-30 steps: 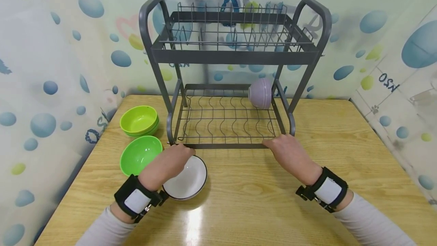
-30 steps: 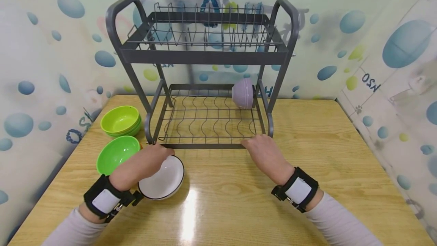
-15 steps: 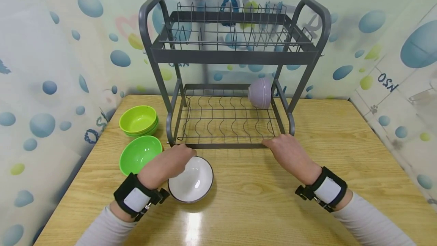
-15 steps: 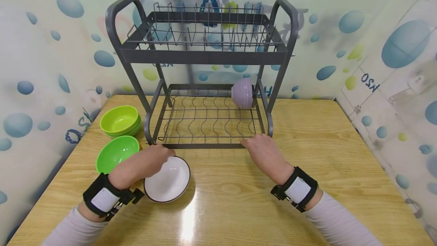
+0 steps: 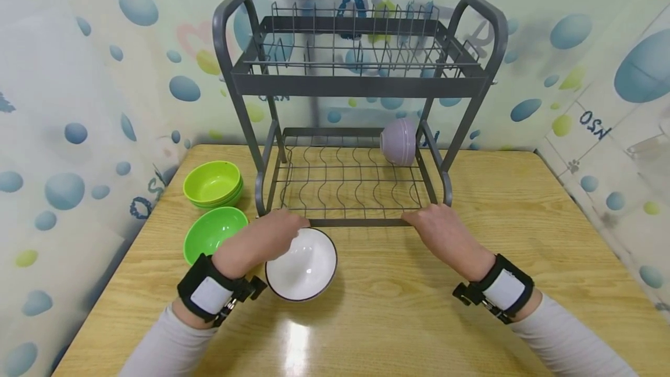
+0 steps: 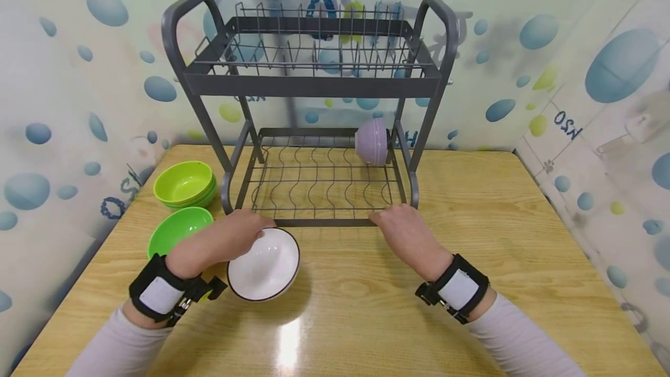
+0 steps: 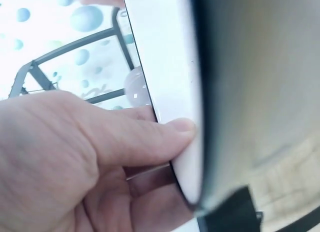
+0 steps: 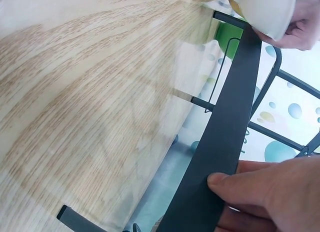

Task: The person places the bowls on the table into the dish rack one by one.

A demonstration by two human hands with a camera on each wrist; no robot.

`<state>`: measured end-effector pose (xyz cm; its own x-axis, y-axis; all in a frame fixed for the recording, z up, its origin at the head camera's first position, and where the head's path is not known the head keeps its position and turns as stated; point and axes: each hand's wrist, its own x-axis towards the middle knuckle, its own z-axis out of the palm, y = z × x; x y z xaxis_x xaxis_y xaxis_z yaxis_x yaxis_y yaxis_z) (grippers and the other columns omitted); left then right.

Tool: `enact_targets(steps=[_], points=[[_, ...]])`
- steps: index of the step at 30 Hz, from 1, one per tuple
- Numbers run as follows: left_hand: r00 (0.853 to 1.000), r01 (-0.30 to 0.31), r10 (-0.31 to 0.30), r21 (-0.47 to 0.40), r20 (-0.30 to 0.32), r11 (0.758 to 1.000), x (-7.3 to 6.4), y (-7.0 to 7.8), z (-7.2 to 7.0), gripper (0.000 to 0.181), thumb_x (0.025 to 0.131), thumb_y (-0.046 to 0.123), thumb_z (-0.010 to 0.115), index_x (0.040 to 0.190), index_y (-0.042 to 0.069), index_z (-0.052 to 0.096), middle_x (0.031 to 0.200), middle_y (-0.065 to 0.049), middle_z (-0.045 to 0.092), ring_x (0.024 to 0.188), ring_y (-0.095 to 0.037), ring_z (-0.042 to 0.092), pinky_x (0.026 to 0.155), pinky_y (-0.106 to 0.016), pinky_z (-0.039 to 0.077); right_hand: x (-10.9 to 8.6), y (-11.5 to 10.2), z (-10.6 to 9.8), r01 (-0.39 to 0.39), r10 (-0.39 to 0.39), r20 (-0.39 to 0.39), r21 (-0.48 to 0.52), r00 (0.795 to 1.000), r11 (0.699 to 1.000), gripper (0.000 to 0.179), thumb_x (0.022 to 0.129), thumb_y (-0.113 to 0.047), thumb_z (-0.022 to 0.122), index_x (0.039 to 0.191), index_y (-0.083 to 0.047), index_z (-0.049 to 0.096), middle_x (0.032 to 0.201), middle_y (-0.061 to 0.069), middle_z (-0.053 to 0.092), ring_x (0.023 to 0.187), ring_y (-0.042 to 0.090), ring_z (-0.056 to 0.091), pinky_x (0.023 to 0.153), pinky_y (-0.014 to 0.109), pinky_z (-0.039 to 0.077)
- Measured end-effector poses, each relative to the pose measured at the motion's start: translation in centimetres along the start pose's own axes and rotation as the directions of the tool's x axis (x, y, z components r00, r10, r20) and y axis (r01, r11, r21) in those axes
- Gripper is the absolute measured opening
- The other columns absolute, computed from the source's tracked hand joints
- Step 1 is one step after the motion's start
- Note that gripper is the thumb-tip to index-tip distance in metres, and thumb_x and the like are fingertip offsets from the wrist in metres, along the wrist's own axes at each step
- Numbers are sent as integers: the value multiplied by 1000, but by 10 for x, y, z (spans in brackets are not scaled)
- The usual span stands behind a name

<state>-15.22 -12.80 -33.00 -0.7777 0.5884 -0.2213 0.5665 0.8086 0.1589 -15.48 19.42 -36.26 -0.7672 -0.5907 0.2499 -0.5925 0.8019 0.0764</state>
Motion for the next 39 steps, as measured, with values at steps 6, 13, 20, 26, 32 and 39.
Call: enact_targets(steps=[6, 13, 20, 26, 32, 39], points=[[999, 32, -30, -68, 23, 997, 4, 6, -17, 30, 93, 0, 52, 120, 6, 64, 112, -13, 67, 100, -25, 61, 78, -33, 54, -2, 1, 0, 8, -7, -27, 25, 1000, 1000, 23, 81, 10, 63, 85, -12, 70, 63, -1, 64, 52, 4, 48, 44, 23, 39], [998, 52, -44, -151, 51, 987, 9, 9, -29, 33, 96, 5, 50, 127, 6, 61, 123, -13, 64, 110, -25, 61, 83, -33, 55, -9, -8, -12, 129, -109, -187, 103, 976, 986, 29, 84, -14, 72, 112, -11, 69, 103, 3, 74, 92, 18, 69, 74, 35, 58], [999, 18, -13, -173, 34, 985, 15, 11, -35, 28, 96, 6, 50, 120, 7, 65, 113, -9, 68, 98, -20, 62, 75, -29, 54, -7, -31, -30, 452, -390, -377, 90, 840, 888, 57, 79, -20, 76, 132, -8, 59, 130, 7, 63, 119, 21, 58, 97, 35, 51], [999, -6, 12, -164, 35, 986, 19, 16, -36, 21, 95, 6, 52, 111, 8, 67, 98, -4, 68, 85, -15, 59, 69, -26, 51, -3, -50, -32, 624, -550, -429, 40, 716, 781, 52, 82, -17, 74, 130, -4, 58, 130, 9, 62, 121, 22, 57, 101, 33, 48], [999, -22, 27, -184, 26, 983, 19, 19, -35, 19, 95, 7, 53, 108, 9, 67, 94, -2, 67, 80, -13, 57, 65, -25, 49, -3, -61, -25, 683, -608, -427, 32, 669, 730, 36, 94, -16, 59, 128, -4, 59, 127, 7, 65, 119, 19, 59, 100, 32, 49], [998, -39, 46, -211, 30, 977, 20, 20, -36, 16, 95, 7, 53, 102, 10, 67, 89, 0, 66, 78, -13, 56, 64, -25, 49, -4, -66, -20, 695, -628, -407, 25, 664, 718, 32, 96, -8, 54, 127, -4, 59, 123, 7, 66, 116, 16, 60, 103, 34, 47]])
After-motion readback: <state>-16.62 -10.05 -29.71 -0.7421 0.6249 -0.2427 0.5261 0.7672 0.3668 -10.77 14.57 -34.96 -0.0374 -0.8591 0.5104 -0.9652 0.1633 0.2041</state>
